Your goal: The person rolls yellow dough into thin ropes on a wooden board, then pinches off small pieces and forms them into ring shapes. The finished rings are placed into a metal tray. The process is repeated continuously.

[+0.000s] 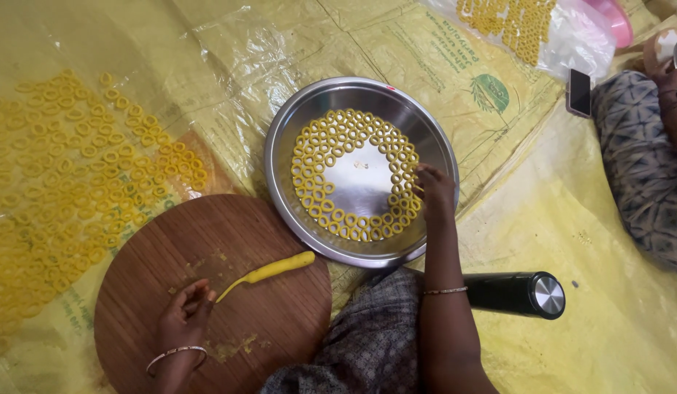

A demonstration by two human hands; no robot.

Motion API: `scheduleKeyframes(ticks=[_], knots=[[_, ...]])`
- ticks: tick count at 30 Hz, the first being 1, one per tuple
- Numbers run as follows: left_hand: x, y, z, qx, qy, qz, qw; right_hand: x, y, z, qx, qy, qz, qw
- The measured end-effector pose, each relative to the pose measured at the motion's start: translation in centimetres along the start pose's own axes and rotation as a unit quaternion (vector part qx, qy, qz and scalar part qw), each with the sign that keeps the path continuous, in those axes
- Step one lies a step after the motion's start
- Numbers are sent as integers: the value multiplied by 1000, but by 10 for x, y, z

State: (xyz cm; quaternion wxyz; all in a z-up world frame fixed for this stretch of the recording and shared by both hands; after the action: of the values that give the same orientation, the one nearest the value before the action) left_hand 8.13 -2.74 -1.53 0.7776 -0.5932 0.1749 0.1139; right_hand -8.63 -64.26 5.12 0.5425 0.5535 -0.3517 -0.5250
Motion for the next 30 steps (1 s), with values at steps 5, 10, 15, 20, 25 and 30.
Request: scheduleKeyframes(ticks=[5, 10, 15, 20, 25, 30], knots=[[-4, -3, 1, 25, 8, 28, 999, -15, 5, -30, -321, 58, 197, 925], [-6, -11, 0, -10, 11, 2, 1000, -39, 15, -60, -351, 64, 230, 906], [-7, -14, 2, 10, 10, -17, 1000, -40, 26, -88, -353, 29, 260, 898], [-6, -13, 2, 38, 0, -11, 999, -23, 19, -112, -333, 15, 228, 915], [-7, -8, -1, 21, 0, -32, 999, -39, -3, -136, -339, 82, 177, 920], [-6, -7, -2, 23, -2, -28, 999, -72, 1, -152, -405, 153, 231, 871]])
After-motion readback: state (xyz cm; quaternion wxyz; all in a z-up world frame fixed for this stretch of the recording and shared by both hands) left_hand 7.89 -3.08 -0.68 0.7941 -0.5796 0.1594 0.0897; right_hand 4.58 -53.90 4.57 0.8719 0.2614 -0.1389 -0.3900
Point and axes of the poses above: each hand's wrist, its own x-axis towards the middle knuckle, its own z-axis out of the back of the hand, y = z × x, the point moved 10 cm from there along x, towards the middle knuckle, and after that the axes turned 12 degrees about -y, right-handed, at the moved point
